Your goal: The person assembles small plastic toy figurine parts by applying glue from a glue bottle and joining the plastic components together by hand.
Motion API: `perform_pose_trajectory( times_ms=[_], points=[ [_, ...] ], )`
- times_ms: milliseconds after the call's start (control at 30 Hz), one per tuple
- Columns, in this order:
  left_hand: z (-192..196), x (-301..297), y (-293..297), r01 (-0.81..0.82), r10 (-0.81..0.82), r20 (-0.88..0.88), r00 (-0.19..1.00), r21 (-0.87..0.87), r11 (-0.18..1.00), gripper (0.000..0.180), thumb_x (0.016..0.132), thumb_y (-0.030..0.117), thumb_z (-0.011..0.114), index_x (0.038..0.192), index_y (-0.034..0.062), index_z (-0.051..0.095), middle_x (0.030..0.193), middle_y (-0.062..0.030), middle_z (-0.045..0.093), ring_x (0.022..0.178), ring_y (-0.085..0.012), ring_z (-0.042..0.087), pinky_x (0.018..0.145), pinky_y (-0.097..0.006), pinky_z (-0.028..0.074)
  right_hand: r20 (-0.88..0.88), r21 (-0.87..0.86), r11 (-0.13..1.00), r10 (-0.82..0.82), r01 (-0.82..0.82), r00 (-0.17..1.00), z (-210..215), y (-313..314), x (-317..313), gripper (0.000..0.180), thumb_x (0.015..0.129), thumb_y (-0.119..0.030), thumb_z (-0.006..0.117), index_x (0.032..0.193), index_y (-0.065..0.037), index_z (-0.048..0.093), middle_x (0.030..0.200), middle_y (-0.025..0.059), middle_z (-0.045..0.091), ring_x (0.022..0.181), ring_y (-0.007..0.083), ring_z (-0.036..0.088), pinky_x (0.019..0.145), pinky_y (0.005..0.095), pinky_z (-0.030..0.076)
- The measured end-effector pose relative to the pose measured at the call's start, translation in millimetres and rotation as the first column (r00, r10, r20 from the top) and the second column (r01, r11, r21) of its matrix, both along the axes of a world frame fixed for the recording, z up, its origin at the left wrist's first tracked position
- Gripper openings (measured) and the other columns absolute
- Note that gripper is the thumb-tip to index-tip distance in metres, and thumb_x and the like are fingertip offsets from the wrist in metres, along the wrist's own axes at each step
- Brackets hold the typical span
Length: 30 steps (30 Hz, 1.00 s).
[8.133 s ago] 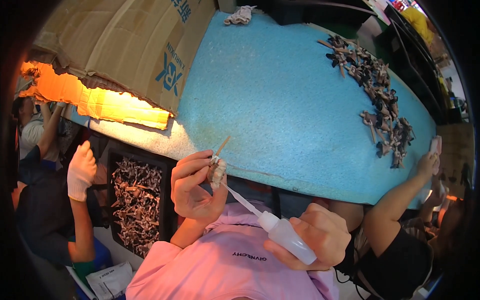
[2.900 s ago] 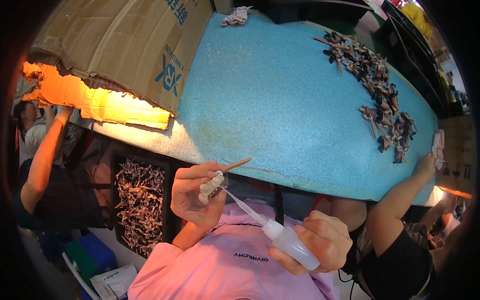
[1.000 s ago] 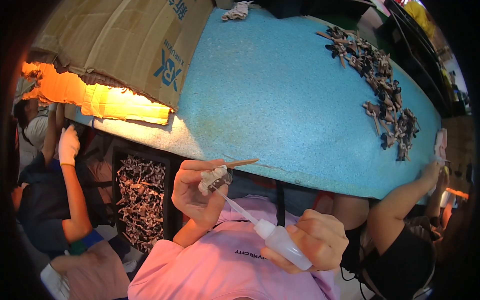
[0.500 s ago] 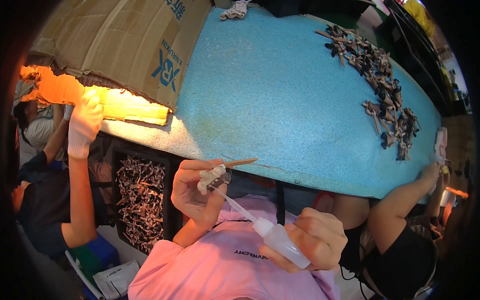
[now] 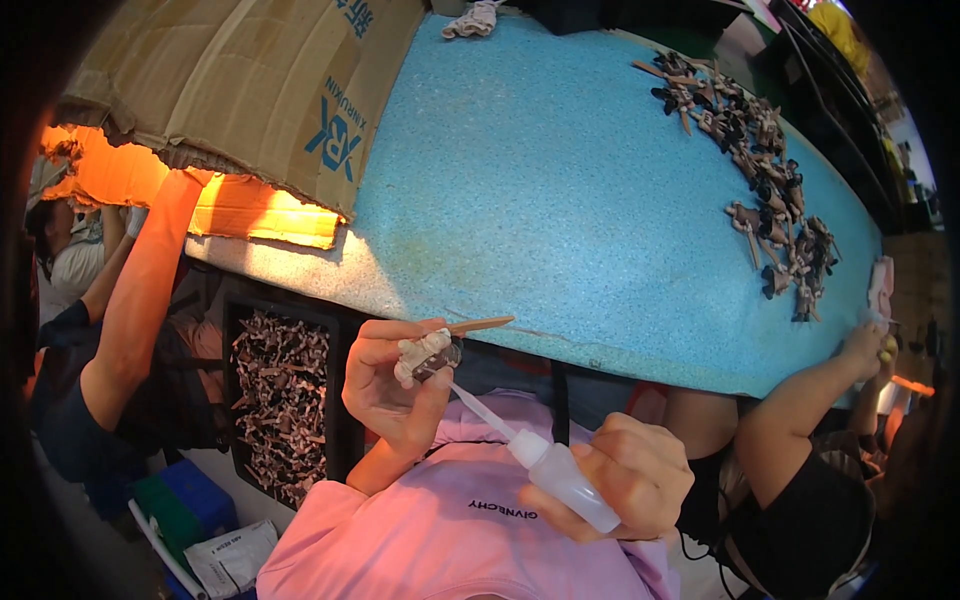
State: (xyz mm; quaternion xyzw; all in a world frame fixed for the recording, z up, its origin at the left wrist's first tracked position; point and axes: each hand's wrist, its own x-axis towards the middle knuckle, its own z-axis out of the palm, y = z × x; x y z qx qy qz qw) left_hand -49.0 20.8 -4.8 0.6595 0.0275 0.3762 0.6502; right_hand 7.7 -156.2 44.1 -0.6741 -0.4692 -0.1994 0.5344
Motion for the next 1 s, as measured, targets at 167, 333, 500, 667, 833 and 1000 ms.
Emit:
perform_pose_trajectory(
  times_ms=[167,333,500,667,833,1000],
  points=[
    [2,-2,0,-0.006,0.006,-0.021,1.000,-0.007,1.000,0.033,0.065,-0.013,0.064,0.092,-0.0028,0.048,0.095,-0.0183,0.056,0.083,-0.0220,0.061,0.073,-0.029,0.050,-0.038,-0.033,0.999,-0.033,0.032,0.999,4,-4,-2,0.046,0.057,-0.023,0.082,0.080,0.004,0.052,0.055,0.0103,0.049,0.036,0.0175,0.043,0.030,0.0252,0.032],
    [3,-5,1,0.038,-0.046,-0.072,0.996,-0.104,0.994,0.030,0.067,-0.013,0.063,0.091,-0.0035,0.049,0.092,-0.0153,0.056,0.082,-0.0190,0.060,0.073,-0.029,0.050,-0.031,0.083,0.992,-0.089,0.091,0.996,-4,-3,-6,0.049,0.060,-0.024,0.080,0.086,0.005,0.051,0.056,0.0115,0.050,0.038,0.0186,0.045,0.032,0.0266,0.033],
    [8,-1,0,0.067,-0.091,-0.102,0.991,-0.226,0.972,0.026,0.069,-0.015,0.060,0.089,-0.0041,0.049,0.089,-0.0122,0.054,0.081,-0.0162,0.059,0.073,-0.029,0.050,-0.566,0.211,0.889,-0.228,0.406,0.792,0,14,-17,0.051,0.075,-0.040,0.070,0.089,0.001,0.042,0.062,0.0069,0.045,0.051,0.0118,0.038,0.047,0.0251,0.031],
    [7,-1,2,0.054,-0.077,-0.100,0.992,-0.221,0.974,0.024,0.070,-0.015,0.059,0.088,-0.0038,0.048,0.090,-0.0125,0.054,0.078,-0.0154,0.058,0.072,-0.029,0.050,-0.831,0.343,0.878,0.119,0.334,0.543,1,14,5,0.053,0.075,-0.043,0.069,0.092,0.000,0.044,0.068,0.0036,0.043,0.055,0.0095,0.040,0.041,0.0195,0.034],
    [7,-3,4,0.030,-0.059,-0.118,0.991,-0.231,0.973,0.024,0.070,-0.015,0.060,0.088,-0.0034,0.048,0.090,-0.0123,0.054,0.081,-0.0152,0.058,0.071,-0.027,0.048,-0.834,0.385,0.890,0.222,0.245,0.505,-9,12,26,0.038,0.078,-0.015,0.065,0.106,0.001,0.045,0.085,0.0123,0.054,0.070,0.0157,0.053,0.066,0.0326,0.052],
    [4,-9,13,0.015,-0.046,-0.127,0.991,-0.231,0.973,0.026,0.070,-0.016,0.060,0.090,-0.0031,0.048,0.093,-0.0124,0.053,0.082,-0.0144,0.056,0.073,-0.028,0.049,-0.724,0.166,0.967,-0.014,0.193,0.690,-26,16,67,0.030,0.076,-0.004,0.062,0.103,0.003,0.053,0.102,0.0129,0.057,0.092,0.0188,0.057,0.085,0.0330,0.045]
  ],
)
